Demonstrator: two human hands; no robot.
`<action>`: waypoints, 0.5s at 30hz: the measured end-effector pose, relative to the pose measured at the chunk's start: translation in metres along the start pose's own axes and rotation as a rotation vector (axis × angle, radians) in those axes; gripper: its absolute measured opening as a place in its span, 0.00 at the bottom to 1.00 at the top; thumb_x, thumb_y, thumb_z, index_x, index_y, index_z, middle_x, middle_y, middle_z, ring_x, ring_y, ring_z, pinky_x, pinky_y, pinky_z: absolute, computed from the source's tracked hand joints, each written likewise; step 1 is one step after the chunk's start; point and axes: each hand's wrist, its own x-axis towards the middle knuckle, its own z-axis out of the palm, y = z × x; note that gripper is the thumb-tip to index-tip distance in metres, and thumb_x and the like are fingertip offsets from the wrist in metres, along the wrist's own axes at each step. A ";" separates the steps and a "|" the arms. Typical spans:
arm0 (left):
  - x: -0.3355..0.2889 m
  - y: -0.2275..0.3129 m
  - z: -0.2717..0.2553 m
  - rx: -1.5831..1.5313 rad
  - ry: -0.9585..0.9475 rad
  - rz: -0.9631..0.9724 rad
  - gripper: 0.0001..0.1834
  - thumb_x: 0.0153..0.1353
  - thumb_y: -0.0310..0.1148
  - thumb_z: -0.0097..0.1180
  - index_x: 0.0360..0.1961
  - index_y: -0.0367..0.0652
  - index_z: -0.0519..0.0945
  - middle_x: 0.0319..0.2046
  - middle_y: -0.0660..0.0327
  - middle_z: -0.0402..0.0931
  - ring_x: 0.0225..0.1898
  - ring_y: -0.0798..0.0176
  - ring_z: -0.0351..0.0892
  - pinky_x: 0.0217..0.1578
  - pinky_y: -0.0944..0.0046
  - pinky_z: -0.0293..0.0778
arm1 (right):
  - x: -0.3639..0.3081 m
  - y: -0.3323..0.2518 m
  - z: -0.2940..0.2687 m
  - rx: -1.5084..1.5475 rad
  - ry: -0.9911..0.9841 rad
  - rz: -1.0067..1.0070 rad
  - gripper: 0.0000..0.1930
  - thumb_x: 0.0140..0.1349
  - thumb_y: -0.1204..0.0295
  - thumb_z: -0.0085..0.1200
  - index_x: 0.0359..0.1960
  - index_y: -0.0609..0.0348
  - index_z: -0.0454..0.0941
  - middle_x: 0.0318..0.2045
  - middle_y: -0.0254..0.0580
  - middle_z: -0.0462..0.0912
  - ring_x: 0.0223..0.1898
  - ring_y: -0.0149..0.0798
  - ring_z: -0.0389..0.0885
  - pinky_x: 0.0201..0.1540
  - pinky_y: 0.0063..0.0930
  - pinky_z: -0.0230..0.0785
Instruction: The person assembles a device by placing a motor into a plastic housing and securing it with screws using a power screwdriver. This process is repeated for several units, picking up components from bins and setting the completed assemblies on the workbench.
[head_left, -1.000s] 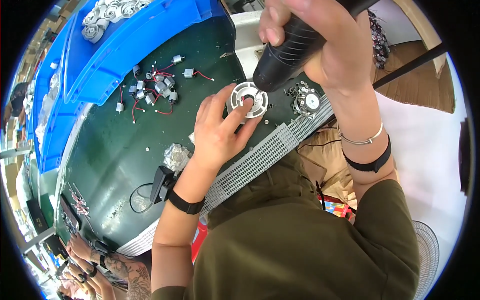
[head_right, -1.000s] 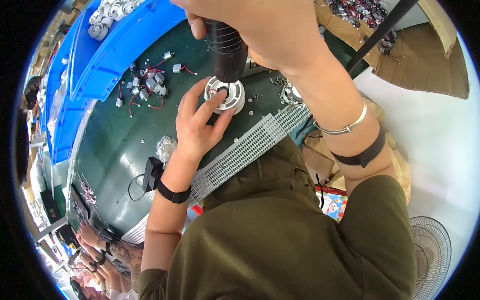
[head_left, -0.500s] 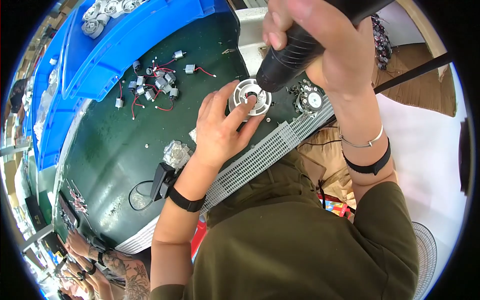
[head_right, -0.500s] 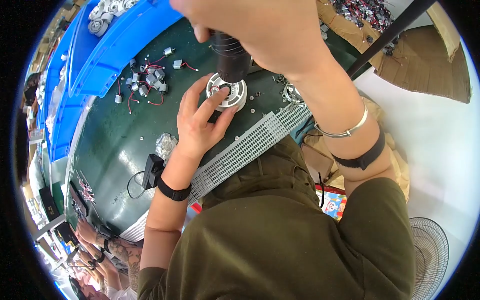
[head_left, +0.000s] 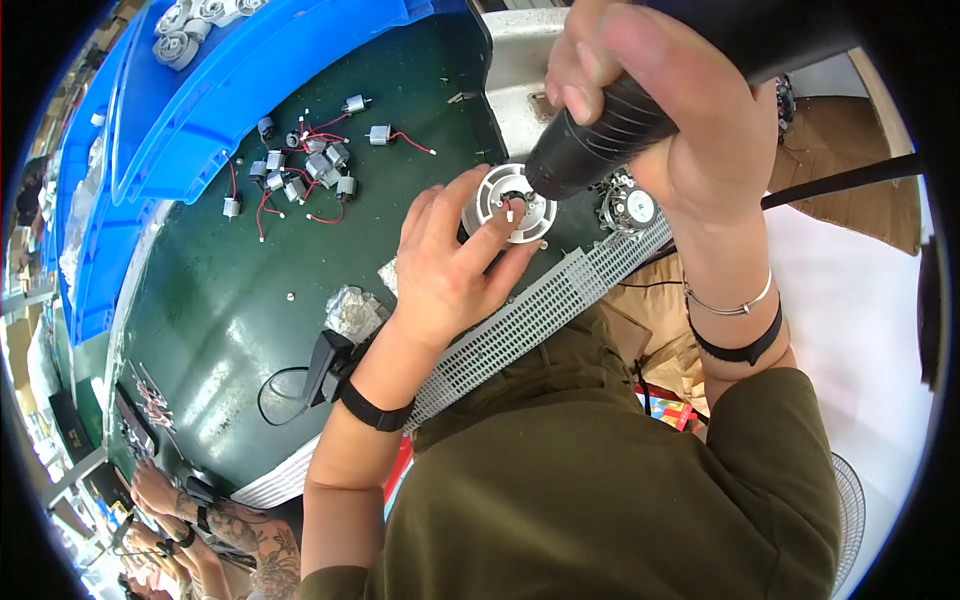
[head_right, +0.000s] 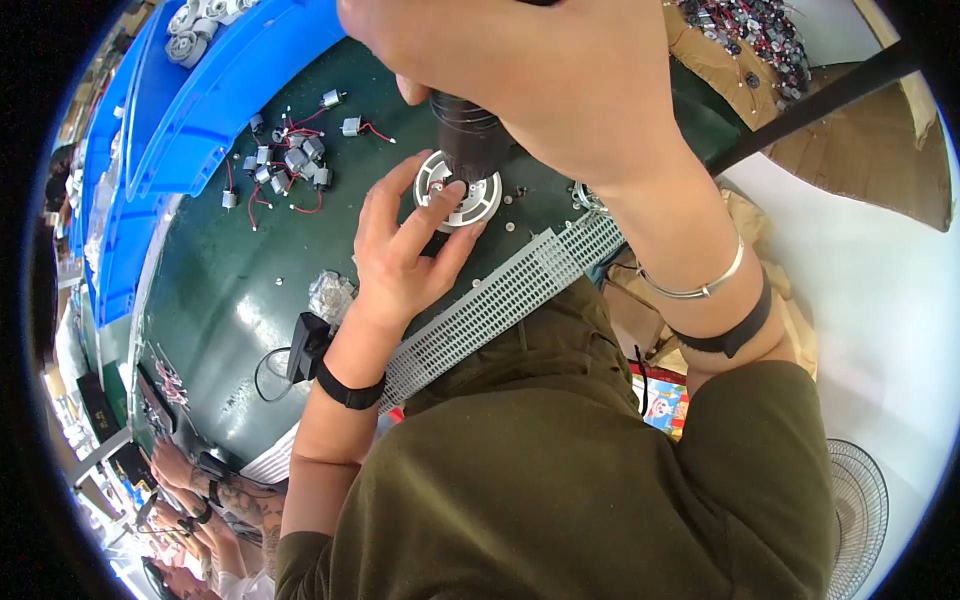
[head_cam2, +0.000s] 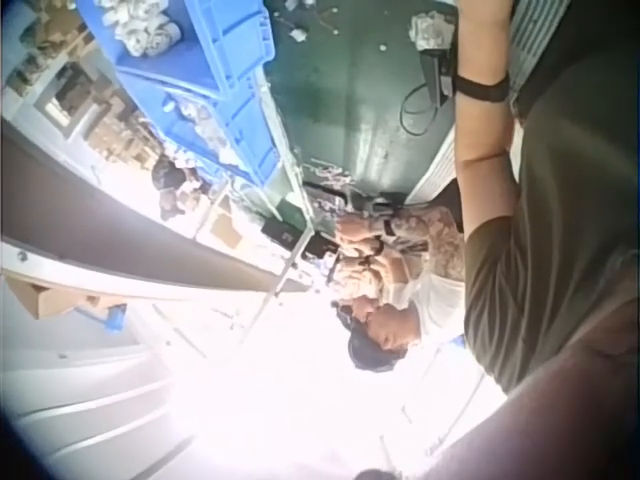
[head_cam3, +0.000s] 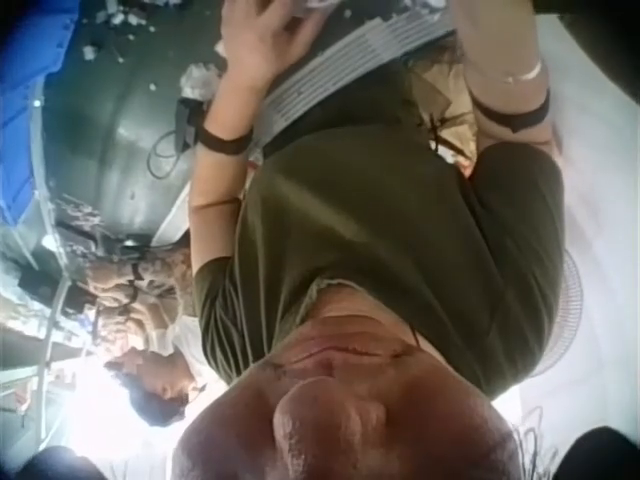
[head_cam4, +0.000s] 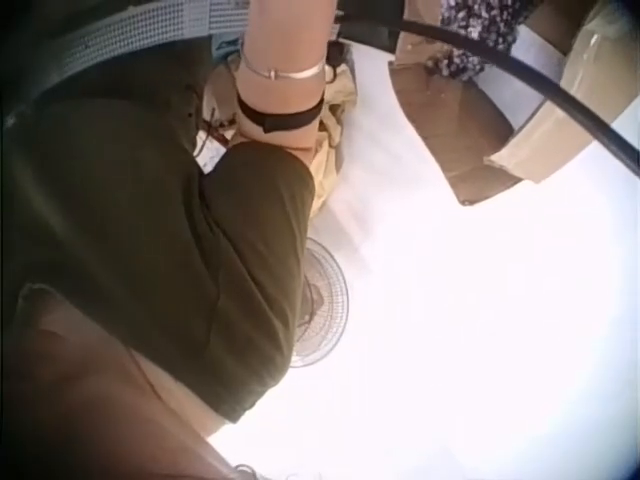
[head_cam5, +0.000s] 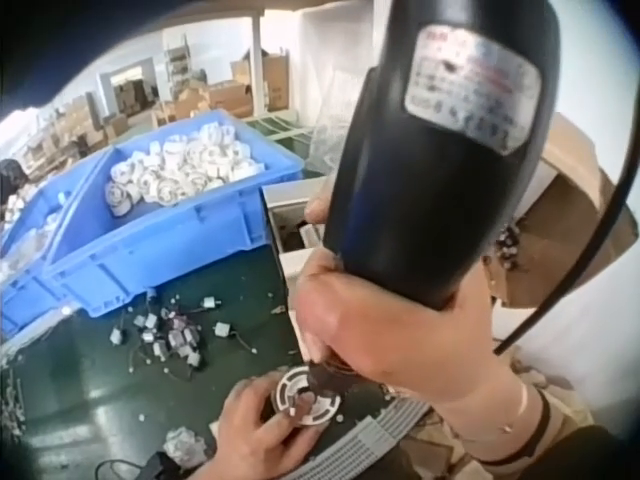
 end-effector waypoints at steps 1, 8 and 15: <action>0.001 0.002 -0.002 0.007 -0.002 0.000 0.20 0.39 0.36 0.70 0.36 0.44 0.80 0.46 0.51 0.73 0.40 0.50 0.75 0.44 0.53 0.71 | -0.001 0.001 -0.007 -0.007 -0.066 -0.031 0.21 0.57 0.77 0.52 0.50 0.72 0.62 0.26 0.52 0.75 0.23 0.39 0.75 0.27 0.30 0.69; -0.002 0.004 0.003 -0.005 0.004 -0.041 0.18 0.40 0.38 0.68 0.35 0.48 0.79 0.47 0.54 0.73 0.50 0.50 0.72 0.51 0.44 0.65 | 0.002 0.010 -0.012 -0.133 -0.232 -0.211 0.20 0.57 0.77 0.49 0.51 0.67 0.61 0.22 0.42 0.71 0.22 0.35 0.72 0.31 0.32 0.68; -0.005 -0.025 -0.061 0.180 0.164 -0.142 0.22 0.40 0.35 0.70 0.38 0.45 0.78 0.43 0.53 0.74 0.44 0.49 0.73 0.47 0.53 0.68 | 0.038 -0.025 0.032 -0.117 0.018 -0.227 0.17 0.59 0.69 0.57 0.44 0.68 0.68 0.23 0.41 0.75 0.21 0.33 0.75 0.26 0.25 0.70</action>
